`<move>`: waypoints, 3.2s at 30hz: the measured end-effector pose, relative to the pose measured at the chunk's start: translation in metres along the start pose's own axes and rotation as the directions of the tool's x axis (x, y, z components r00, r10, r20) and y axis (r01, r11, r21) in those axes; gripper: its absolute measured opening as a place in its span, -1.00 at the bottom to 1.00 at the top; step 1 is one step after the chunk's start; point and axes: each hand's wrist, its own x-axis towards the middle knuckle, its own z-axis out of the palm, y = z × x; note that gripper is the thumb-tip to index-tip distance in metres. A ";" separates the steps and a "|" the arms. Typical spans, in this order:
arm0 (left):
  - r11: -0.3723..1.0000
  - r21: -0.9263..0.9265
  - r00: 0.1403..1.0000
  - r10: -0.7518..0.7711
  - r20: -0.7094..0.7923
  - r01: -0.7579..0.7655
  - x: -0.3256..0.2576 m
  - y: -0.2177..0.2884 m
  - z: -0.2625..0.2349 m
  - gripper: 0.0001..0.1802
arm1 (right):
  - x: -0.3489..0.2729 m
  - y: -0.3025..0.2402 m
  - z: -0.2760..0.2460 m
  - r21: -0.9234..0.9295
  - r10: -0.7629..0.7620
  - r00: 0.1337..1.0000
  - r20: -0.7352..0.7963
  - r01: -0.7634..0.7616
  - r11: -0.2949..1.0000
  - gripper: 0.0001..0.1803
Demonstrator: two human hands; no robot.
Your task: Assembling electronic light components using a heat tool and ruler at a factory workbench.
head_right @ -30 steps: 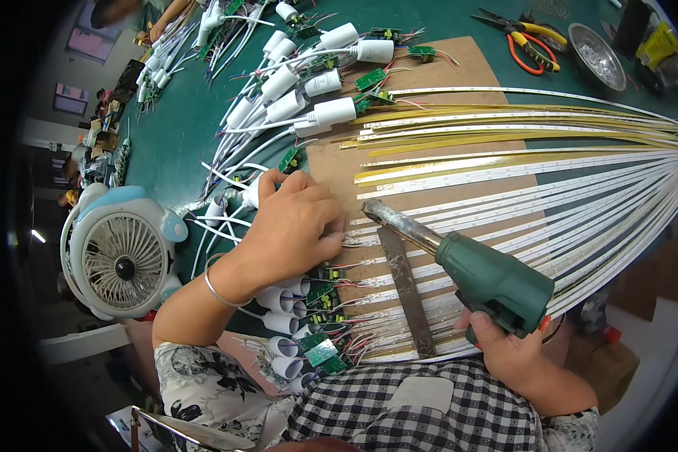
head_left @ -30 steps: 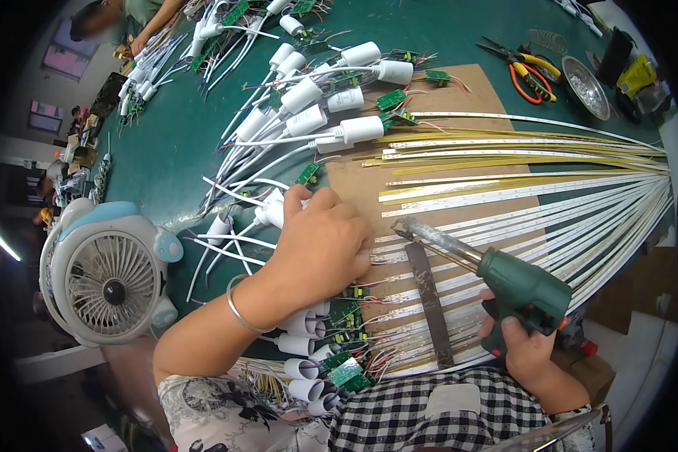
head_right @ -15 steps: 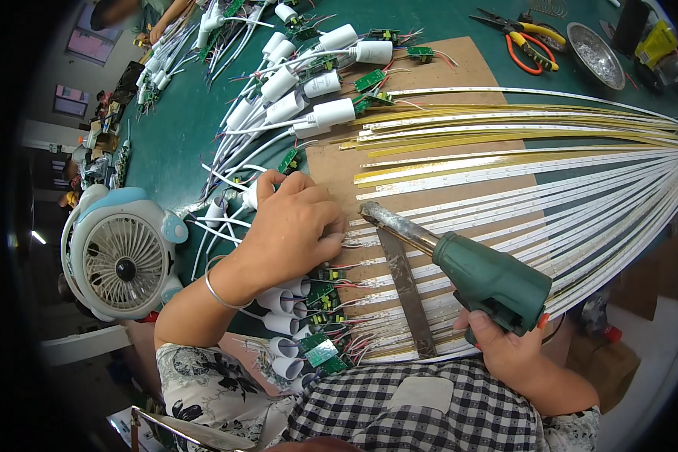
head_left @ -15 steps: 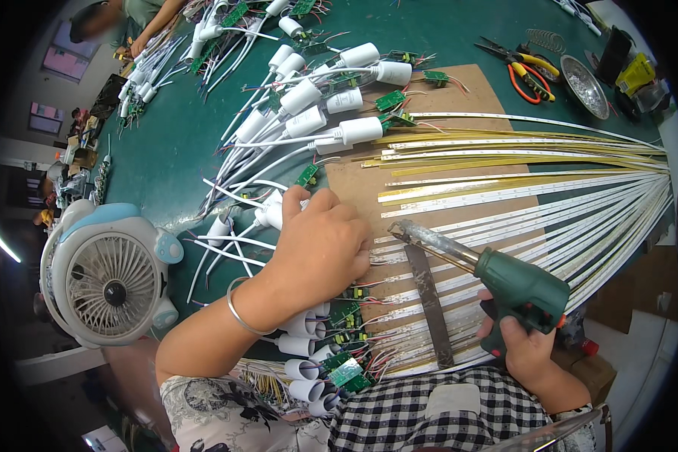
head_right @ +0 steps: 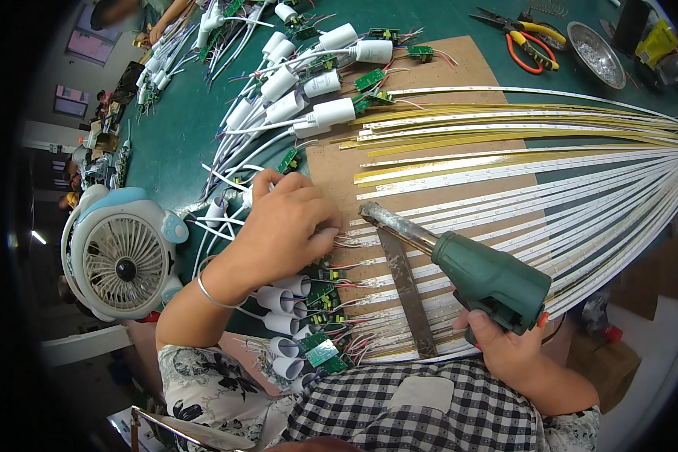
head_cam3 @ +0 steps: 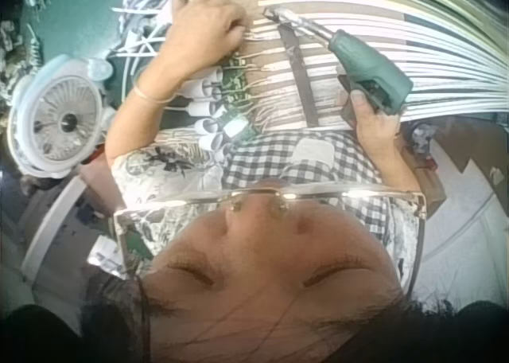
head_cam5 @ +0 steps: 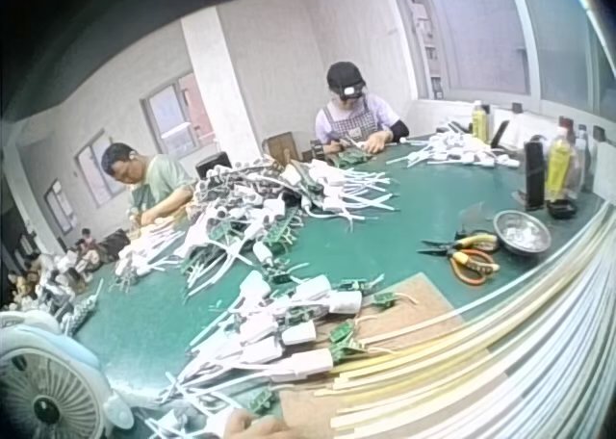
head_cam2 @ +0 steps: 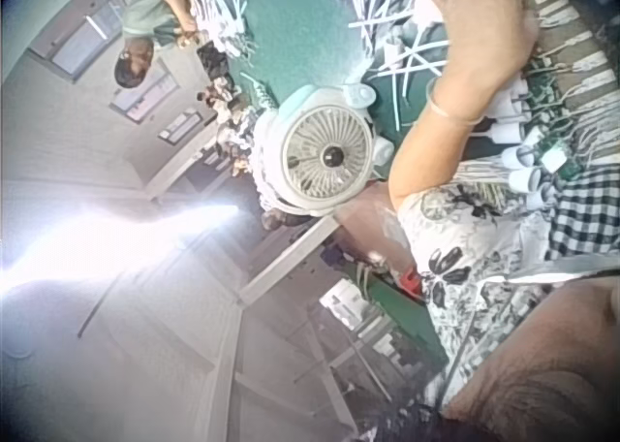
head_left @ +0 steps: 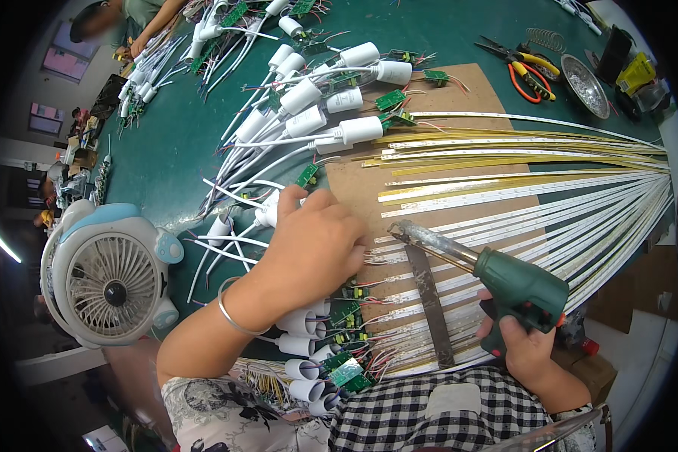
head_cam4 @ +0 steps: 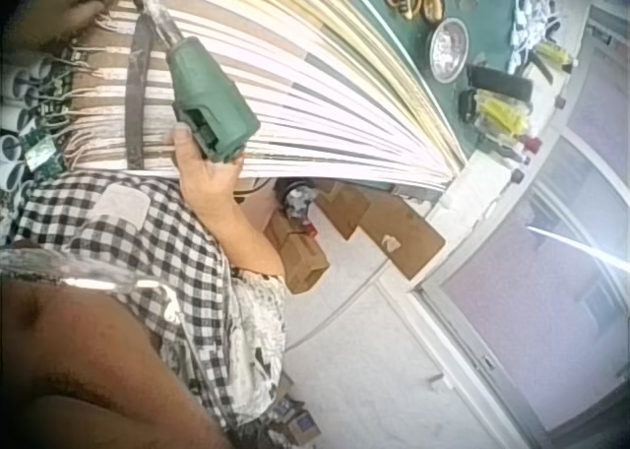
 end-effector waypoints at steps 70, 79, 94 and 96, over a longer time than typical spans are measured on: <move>0.993 0.095 0.967 0.084 -0.240 -0.063 0.009 0.002 0.014 -0.89 | 0.027 -0.009 -0.016 0.398 0.095 0.977 -0.193 -0.011 0.917 -0.38; 0.988 -0.153 0.993 0.002 -0.115 -0.020 -0.013 -0.005 0.015 -0.93 | 0.080 0.016 -0.002 0.631 0.026 0.996 -0.082 0.032 0.775 -0.51; 0.999 -0.041 0.983 -0.037 -0.182 0.030 -0.012 0.005 0.028 -0.93 | 0.076 0.017 0.006 0.469 -0.038 0.990 -0.134 0.097 0.878 -0.45; 0.998 -0.047 0.982 -0.041 -0.187 0.033 -0.012 0.005 0.029 -0.93 | 0.063 0.013 0.004 0.468 -0.032 0.990 -0.136 0.093 0.879 -0.42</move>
